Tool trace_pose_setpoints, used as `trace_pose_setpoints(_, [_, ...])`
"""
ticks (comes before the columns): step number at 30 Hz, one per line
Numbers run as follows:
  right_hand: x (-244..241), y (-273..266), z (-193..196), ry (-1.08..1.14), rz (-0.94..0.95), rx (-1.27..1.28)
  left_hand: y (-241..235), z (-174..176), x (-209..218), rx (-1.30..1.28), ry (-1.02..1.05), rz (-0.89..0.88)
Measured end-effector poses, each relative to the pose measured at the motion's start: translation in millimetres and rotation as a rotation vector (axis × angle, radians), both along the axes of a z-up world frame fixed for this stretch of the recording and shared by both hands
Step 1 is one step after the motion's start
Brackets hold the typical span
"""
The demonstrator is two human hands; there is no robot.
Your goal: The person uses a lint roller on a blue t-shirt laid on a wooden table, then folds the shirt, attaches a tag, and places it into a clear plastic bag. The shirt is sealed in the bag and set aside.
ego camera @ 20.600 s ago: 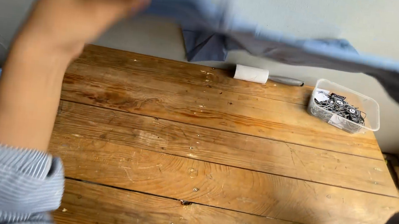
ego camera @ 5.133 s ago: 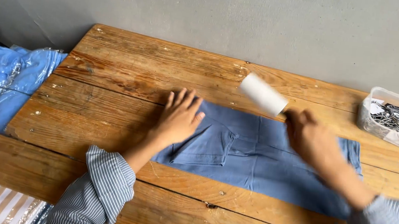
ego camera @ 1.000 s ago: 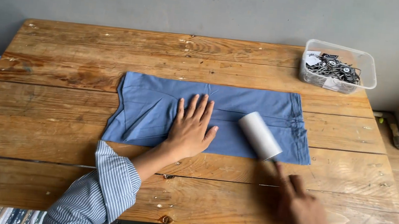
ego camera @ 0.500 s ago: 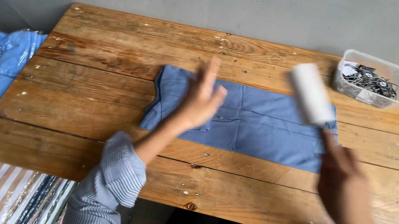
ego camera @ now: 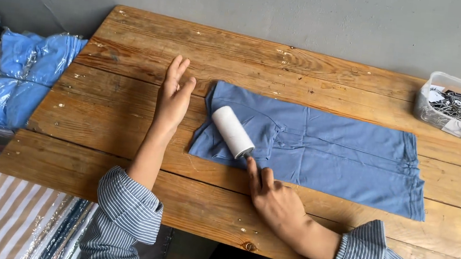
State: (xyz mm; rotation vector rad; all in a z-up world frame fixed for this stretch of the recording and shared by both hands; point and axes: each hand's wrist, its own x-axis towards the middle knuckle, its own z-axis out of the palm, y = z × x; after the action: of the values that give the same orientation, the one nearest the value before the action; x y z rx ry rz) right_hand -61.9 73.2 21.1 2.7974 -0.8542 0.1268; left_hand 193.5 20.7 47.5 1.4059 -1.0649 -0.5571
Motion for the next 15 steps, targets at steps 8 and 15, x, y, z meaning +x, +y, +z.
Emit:
trace_pose_setpoints(8, [3.9,-1.2,61.9,-0.574,0.098,0.689,13.7,21.7,-5.5,-0.185,-0.006,0.109])
trace_pose_setpoints(15, [-41.6,-105.4,51.3,-0.414,-0.144,0.02,7.7,18.5,-39.3,-0.166,-0.246,0.004])
